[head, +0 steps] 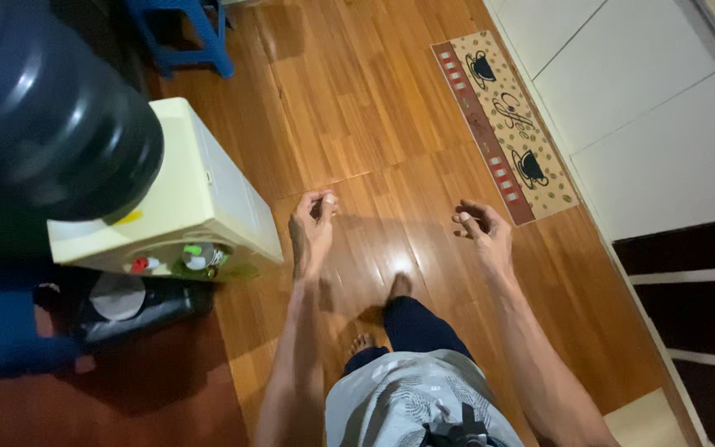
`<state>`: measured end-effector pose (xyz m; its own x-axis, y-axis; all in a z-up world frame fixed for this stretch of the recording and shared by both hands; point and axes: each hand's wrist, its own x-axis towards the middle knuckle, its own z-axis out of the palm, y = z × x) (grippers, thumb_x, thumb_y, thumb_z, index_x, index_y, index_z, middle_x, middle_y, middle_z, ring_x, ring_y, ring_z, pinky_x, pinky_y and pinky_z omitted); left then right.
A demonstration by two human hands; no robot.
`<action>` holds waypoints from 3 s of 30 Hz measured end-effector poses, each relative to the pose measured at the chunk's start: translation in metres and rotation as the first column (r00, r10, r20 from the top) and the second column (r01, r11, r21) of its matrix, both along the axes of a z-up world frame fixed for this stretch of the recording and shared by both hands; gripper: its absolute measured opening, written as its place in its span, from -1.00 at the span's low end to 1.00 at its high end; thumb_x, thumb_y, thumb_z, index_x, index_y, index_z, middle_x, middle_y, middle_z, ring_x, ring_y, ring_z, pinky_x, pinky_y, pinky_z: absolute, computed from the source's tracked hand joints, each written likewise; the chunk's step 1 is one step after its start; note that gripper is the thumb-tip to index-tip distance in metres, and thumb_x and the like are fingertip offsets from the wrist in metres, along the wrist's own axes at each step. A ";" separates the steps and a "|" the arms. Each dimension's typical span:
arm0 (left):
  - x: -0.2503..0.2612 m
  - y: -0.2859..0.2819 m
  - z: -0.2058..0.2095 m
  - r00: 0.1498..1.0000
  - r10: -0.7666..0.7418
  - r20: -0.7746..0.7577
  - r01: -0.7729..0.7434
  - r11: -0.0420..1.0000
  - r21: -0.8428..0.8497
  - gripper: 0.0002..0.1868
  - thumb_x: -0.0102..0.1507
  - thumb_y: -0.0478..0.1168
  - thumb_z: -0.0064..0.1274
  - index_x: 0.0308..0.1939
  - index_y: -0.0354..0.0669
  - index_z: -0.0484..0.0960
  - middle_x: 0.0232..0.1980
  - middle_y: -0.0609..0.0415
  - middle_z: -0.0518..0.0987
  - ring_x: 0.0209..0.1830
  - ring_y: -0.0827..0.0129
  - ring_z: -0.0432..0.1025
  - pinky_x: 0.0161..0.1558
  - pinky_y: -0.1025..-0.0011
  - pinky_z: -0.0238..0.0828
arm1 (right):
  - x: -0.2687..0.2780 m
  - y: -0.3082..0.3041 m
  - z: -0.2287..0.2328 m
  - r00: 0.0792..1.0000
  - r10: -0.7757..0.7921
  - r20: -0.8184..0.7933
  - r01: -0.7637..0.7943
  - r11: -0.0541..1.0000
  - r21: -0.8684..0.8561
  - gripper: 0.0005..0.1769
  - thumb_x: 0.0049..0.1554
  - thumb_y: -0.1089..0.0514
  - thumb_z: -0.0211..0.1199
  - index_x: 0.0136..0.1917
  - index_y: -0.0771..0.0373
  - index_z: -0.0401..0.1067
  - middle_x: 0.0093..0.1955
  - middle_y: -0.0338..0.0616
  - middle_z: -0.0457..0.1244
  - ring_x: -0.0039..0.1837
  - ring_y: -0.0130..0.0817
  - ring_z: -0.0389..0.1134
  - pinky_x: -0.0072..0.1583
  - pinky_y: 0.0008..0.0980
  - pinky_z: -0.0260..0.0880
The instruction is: The person scrubs the bathroom floor with a brush, wipes the floor with a cloth, and then mops the floor after rinsing dishes in a kitchen sink and preparing a cleaning solution.
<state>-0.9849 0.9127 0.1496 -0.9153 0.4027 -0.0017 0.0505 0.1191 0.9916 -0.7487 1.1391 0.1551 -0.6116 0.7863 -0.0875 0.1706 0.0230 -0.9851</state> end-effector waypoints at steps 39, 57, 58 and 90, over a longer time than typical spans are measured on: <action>-0.444 0.396 0.002 0.976 0.045 -0.212 -0.045 0.999 0.009 -0.66 0.35 -0.08 0.06 -0.06 -0.35 0.64 -0.29 -0.04 0.67 -0.30 0.33 0.55 -0.24 0.37 0.47 | -0.439 0.420 0.044 0.996 -0.092 -0.012 0.091 0.992 -0.087 -0.63 0.24 0.24 0.21 0.31 0.33 0.42 0.13 -0.20 0.37 0.03 -0.58 0.38 0.00 -0.60 0.41; -0.686 0.503 0.053 0.995 -0.036 -0.093 0.013 0.971 -0.240 -0.68 0.35 -0.09 -0.01 -0.04 -0.27 0.65 -0.19 -0.03 0.72 -0.15 0.29 0.61 -0.06 0.31 0.48 | -0.665 0.496 0.057 0.981 -0.164 0.103 0.162 0.987 0.021 -0.63 0.24 0.11 0.28 0.25 0.31 0.50 -0.04 -0.14 0.38 0.03 -0.43 0.39 0.03 -0.40 0.47; -0.691 0.506 0.052 0.994 -0.046 -0.100 0.028 0.985 -0.168 -0.67 0.36 -0.08 -0.01 -0.01 -0.28 0.64 -0.16 -0.03 0.70 -0.12 0.28 0.61 -0.04 0.30 0.48 | -0.673 0.502 0.057 0.981 -0.161 0.106 0.161 0.987 0.016 -0.63 0.24 0.11 0.28 0.25 0.31 0.50 -0.04 -0.14 0.38 0.03 -0.43 0.39 0.03 -0.40 0.47; -0.967 0.874 0.038 0.983 0.086 -0.164 -0.110 0.983 -0.144 -0.64 0.36 -0.03 0.06 0.02 -0.26 0.66 -0.18 -0.05 0.71 -0.17 0.27 0.60 -0.09 0.29 0.51 | -0.992 0.917 0.022 1.000 0.027 0.013 -0.028 0.999 0.020 -0.64 0.21 0.14 0.30 0.23 0.33 0.50 0.09 -0.14 0.41 0.08 -0.39 0.43 0.03 -0.38 0.50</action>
<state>-1.9516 1.7864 0.1880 -0.9442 0.3167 0.0908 0.1843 0.2795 0.9423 -1.7405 2.0565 0.1768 -0.6319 0.7710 -0.0792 0.1817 0.0480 -0.9822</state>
